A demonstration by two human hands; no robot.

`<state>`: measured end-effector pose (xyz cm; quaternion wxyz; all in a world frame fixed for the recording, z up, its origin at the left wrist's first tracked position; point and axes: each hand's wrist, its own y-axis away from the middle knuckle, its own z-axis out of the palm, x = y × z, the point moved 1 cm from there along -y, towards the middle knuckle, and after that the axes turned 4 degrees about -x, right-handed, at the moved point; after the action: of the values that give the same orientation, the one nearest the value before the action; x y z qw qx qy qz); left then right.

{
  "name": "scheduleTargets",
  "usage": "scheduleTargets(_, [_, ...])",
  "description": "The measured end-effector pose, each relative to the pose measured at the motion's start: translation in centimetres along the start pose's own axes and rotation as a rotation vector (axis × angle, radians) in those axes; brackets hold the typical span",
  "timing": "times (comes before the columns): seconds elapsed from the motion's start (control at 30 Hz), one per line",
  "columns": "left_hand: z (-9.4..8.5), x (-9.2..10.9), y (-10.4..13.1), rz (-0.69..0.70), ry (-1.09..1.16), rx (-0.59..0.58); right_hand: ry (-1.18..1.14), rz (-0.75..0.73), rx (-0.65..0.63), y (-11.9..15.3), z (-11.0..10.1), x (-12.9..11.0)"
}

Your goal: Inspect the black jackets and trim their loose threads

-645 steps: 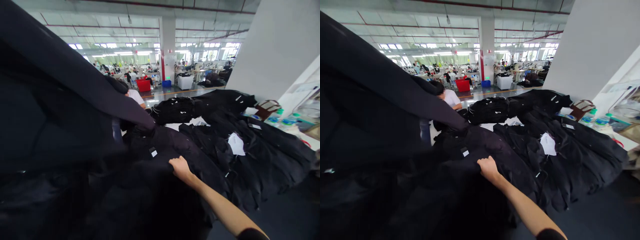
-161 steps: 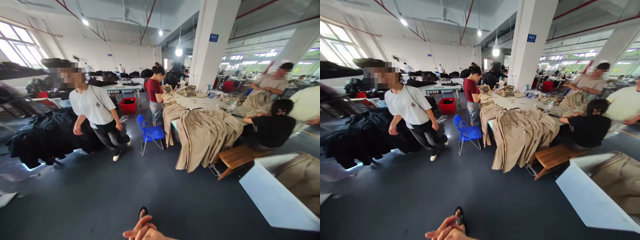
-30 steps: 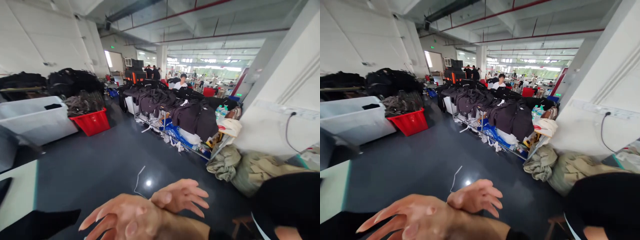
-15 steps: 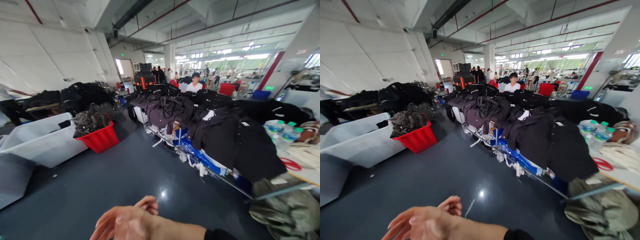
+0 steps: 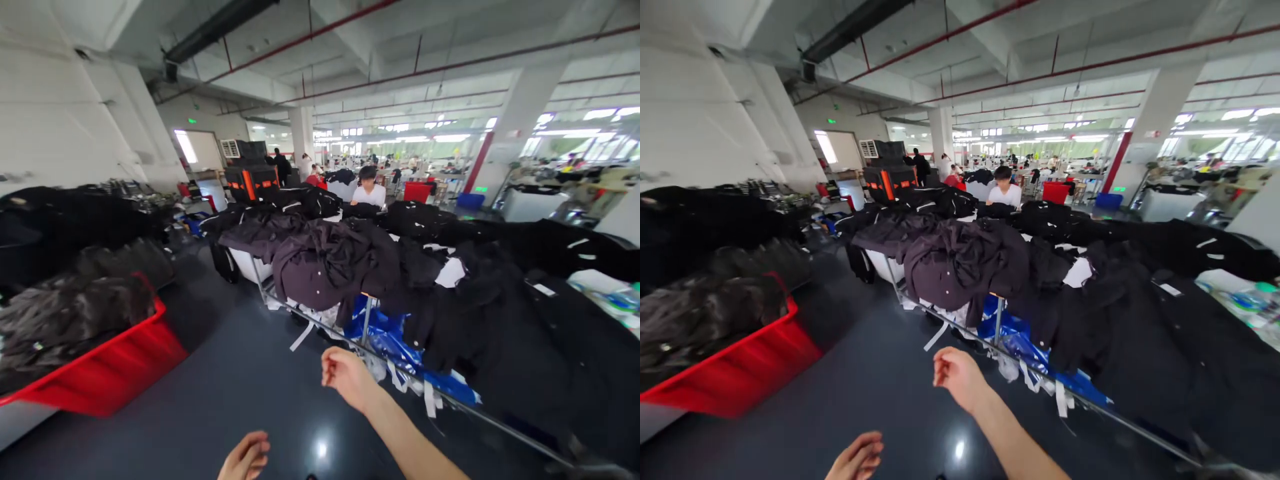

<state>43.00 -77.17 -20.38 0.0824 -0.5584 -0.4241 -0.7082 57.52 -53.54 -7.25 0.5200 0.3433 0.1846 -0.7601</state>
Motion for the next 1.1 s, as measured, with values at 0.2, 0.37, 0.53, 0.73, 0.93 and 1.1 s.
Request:
scheduleTargets(0.2, [1.0,15.8,-15.2,0.169,-0.130,-0.321,0.110,-0.294,0.360,-10.7,-6.2,-8.3])
scheduleTargets(0.37, [2.6,21.4,-25.5,0.234,-0.266,-0.583,0.097,-0.405,0.597,-20.6,-13.1,-12.9])
scheduleTargets(0.53, [-1.1,26.3,-35.5,0.199,-0.364,-0.615,0.599,-0.492,0.767,-33.8,-16.8,-18.2])
scheduleTargets(0.73, [-6.4,33.3,-46.9,0.008,-0.293,-0.315,1.636,-0.150,0.972,-46.6,-18.8,-19.9])
scheduleTargets(0.93, [-3.7,44.2,-56.5,0.271,-0.369,-0.462,1.973,0.039,1.095,-50.5,-20.5,-16.3])
scheduleTargets(1.1, [5.9,55.3,-61.3,0.907,-0.565,-0.683,1.914,-0.096,1.268,-50.9,-20.5,-15.0])
